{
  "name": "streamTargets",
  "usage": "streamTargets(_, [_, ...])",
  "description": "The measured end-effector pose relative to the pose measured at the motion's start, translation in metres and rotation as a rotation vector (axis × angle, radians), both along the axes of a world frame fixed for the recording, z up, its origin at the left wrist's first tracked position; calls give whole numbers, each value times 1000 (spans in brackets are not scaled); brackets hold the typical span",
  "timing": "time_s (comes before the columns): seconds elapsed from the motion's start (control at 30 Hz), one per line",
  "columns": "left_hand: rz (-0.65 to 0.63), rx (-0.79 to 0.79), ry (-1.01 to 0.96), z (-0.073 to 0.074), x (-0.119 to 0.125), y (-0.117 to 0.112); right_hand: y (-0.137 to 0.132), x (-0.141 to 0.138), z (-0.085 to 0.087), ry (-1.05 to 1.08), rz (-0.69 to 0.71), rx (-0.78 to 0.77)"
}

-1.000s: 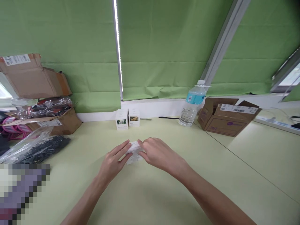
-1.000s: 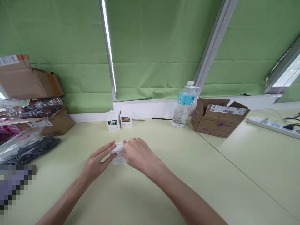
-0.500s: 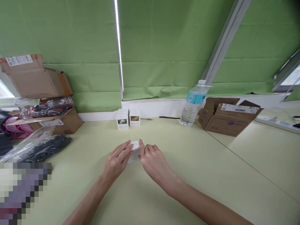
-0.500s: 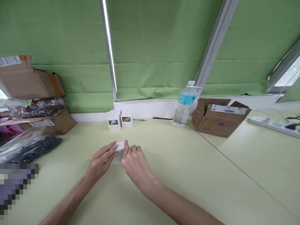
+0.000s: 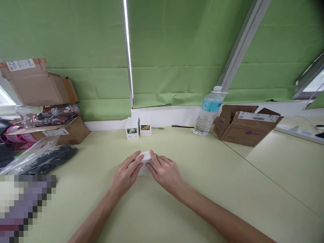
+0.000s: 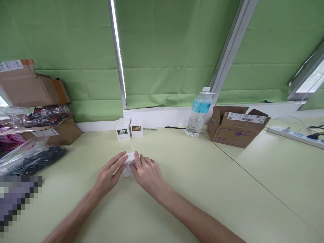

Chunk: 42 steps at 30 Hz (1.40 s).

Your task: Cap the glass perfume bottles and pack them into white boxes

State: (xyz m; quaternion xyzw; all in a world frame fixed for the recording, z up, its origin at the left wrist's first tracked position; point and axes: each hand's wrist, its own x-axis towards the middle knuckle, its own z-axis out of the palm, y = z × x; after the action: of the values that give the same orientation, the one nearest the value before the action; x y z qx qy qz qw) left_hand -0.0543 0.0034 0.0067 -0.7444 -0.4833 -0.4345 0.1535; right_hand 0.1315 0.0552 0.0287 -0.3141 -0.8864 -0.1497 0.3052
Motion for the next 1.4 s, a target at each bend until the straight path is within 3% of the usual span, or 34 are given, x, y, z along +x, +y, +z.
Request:
streamTargets(0.27, [-47,-44,-100,-1,3,3,19,6,-12,267,140,-181])
streamTargets(0.6, [-15,27,-71,3,5,3,16,6,-17,202,143,-87])
streamTargets(0.9, [-63,-99,-228,8,8,-2,18,9,-20,154,174,-108])
streamTargets(1.1, [39,-119,-300,8,7,-8,8,7,-18,328,110,-305])
streamTargets(1.23, [77,-370,-561,13,13,-16,-7,2,-12,346,154,-520])
streamTargets(1.33, [-46,-628,-826,19,21,-20,-19,-3,-7,304,230,-673])
streamTargets(1.4, [-155,-701,-946,21,25,-21,-23,-7,-7,323,239,-758])
